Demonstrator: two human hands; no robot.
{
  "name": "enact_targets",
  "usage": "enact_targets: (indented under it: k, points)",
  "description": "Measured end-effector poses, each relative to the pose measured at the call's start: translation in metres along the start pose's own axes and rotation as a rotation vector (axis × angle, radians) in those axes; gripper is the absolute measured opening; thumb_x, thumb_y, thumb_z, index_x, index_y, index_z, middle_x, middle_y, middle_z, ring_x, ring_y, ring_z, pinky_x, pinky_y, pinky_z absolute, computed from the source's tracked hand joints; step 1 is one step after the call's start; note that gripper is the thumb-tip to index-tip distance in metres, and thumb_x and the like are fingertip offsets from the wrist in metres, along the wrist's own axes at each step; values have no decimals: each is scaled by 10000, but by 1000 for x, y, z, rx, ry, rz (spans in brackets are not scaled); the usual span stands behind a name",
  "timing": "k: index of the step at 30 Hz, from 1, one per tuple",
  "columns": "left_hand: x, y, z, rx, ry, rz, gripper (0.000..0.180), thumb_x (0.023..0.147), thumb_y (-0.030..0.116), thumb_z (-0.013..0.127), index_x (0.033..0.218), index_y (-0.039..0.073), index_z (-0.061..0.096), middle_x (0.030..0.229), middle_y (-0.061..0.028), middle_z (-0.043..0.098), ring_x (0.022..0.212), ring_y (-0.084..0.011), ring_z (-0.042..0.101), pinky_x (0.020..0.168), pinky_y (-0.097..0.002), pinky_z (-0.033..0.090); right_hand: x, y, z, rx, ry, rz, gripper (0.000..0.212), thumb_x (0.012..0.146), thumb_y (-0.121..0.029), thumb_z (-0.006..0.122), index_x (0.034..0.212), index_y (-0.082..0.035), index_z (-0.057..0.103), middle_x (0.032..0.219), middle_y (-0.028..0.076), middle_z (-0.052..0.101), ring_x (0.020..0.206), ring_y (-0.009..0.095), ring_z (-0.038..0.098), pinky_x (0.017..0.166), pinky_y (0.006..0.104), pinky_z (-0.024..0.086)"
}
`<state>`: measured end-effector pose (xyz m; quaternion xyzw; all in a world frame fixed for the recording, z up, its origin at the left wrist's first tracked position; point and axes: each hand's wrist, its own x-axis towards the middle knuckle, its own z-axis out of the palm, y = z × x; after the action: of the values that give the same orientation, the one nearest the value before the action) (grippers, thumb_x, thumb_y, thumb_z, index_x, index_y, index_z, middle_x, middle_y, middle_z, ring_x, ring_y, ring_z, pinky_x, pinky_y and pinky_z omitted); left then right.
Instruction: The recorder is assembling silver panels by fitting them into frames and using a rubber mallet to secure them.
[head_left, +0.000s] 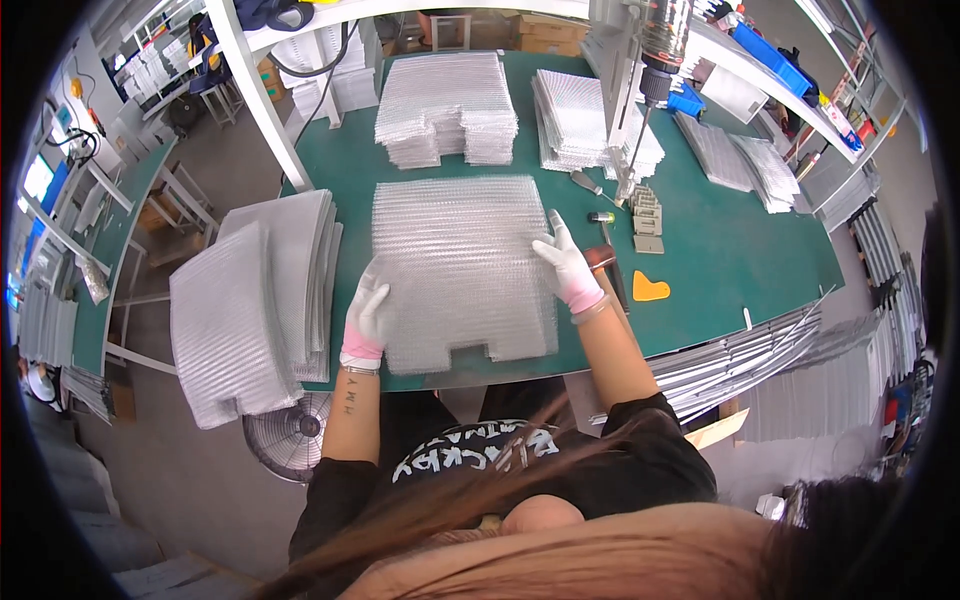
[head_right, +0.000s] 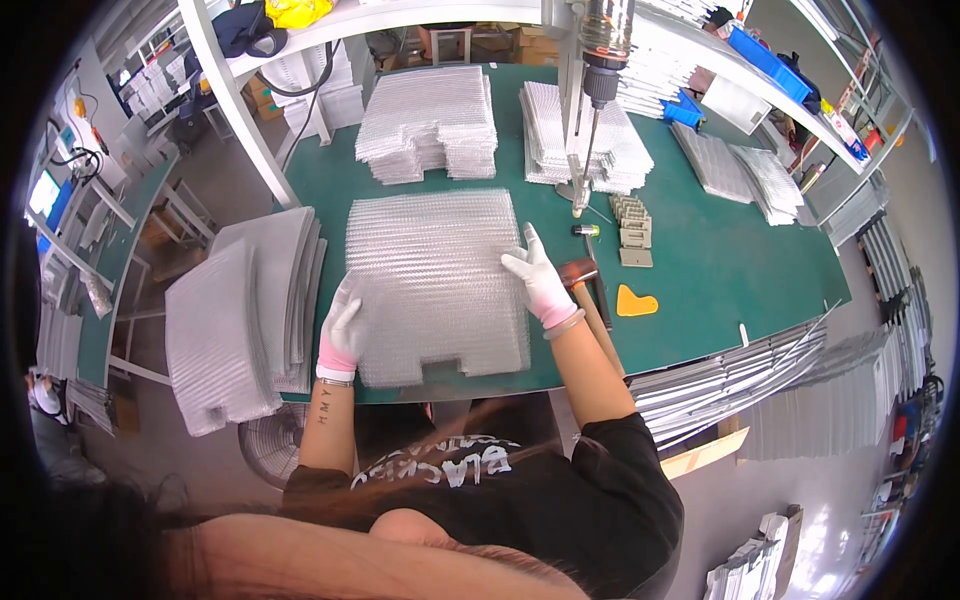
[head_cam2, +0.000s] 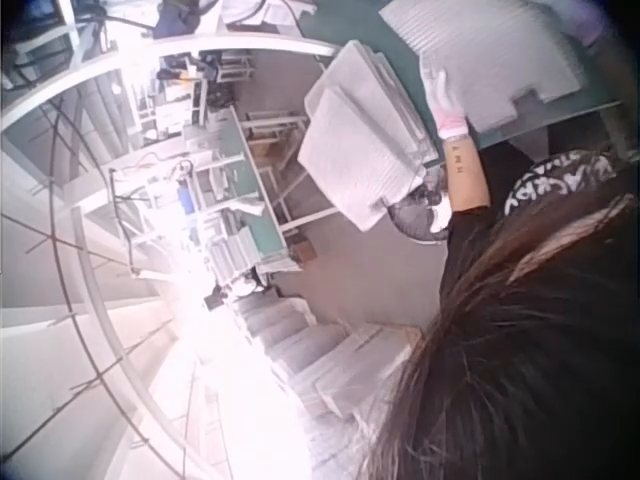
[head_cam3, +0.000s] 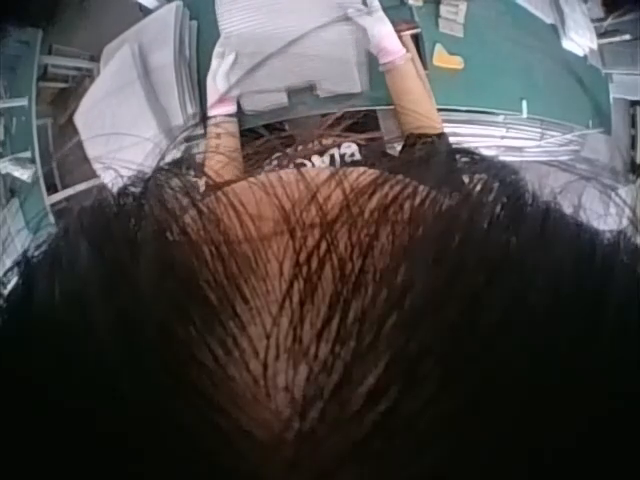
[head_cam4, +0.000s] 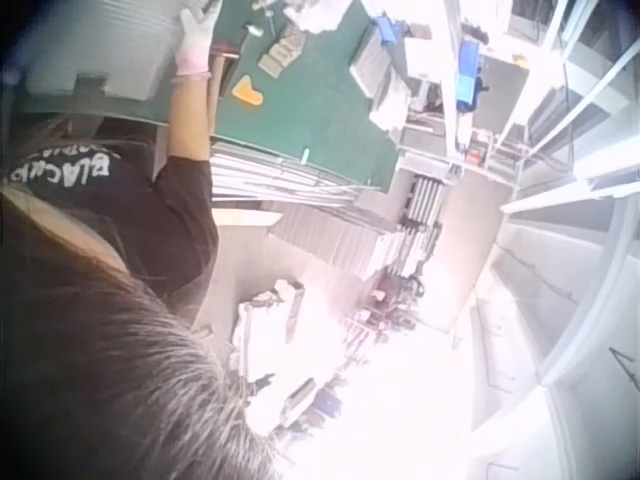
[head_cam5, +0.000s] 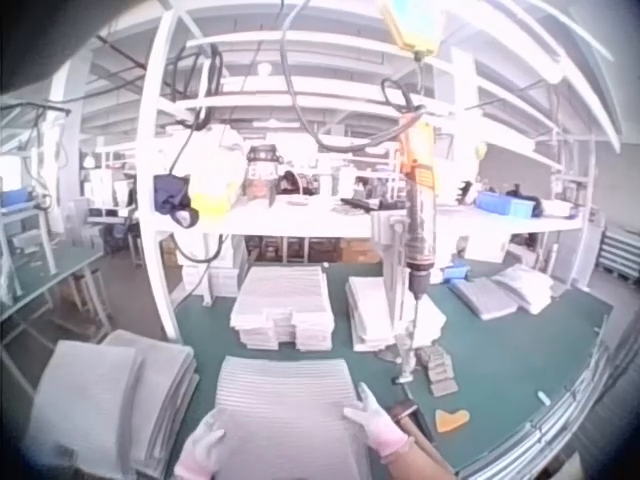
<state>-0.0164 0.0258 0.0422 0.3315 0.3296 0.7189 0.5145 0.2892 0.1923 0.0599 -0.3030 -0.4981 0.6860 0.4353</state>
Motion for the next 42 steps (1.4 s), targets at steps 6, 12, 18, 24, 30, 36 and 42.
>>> enact_targets:
  k: [6, 12, 18, 24, 30, 36, 42]
  points:
    - [-2, -5, -14, -180, 154, -59, 560, 990, 98, 482, 1517, -19, 334, 1508, -167, 430, 1383, -282, 434, 1178, -385, 325, -8, -9, 6, 315, -429, 209, 929, 914, -225, 709, 1591, 10, 119, 1544, 188, 386, 1421, 279, 391, 1176, 406, 314]
    - [-3, 26, 16, 475, 37, 17, 703, 950, 70, 568, 1564, -8, 234, 1544, -143, 376, 1419, -281, 380, 1191, -374, 289, -38, -15, 8, -691, -77, -135, 894, 891, -170, 701, 1571, 48, 163, 1563, 219, 360, 1452, 263, 360, 1187, 337, 287]
    - [13, 32, 38, 975, 158, 96, 873, 883, 117, 668, 1577, -26, 160, 1571, -219, 356, 1420, -301, 417, 1165, -336, 324, -52, -13, 12, -581, 104, -61, 918, 884, -113, 704, 1573, 59, 123, 1581, 243, 325, 1463, 259, 345, 1192, 336, 279]
    - [23, 25, 26, 1243, 34, 102, 758, 875, 139, 675, 1521, -39, 321, 1490, -243, 467, 1399, -329, 450, 1161, -369, 345, -56, 5, 21, -649, 144, -84, 931, 878, -121, 704, 1579, 45, 114, 1583, 258, 324, 1461, 277, 363, 1179, 330, 296]
    - [23, -22, -11, 1501, 63, 32, 722, 878, 200, 679, 1498, 4, 367, 1396, -244, 520, 1305, -392, 497, 1108, -415, 401, -47, 35, 22, -1303, 135, 98, 875, 826, -337, 741, 1505, 12, 313, 1337, 274, 530, 1226, 409, 540, 991, 464, 486]
    - [23, -22, 9, 1619, 148, -45, 735, 870, 245, 686, 1493, 20, 367, 1349, -225, 540, 1239, -379, 538, 1039, -430, 457, -45, 43, 14, -1358, 240, -91, 852, 804, -306, 752, 1480, 23, 350, 1320, 254, 536, 1185, 418, 539, 1025, 456, 463]
    - [26, -26, -13, 1555, 142, -33, 689, 891, 276, 660, 1463, -12, 404, 1356, -245, 548, 1252, -397, 531, 1056, -431, 447, -42, 37, 25, -1247, 239, -353, 891, 786, -147, 762, 1522, 22, 290, 1311, 234, 538, 1158, 360, 571, 1031, 421, 467]
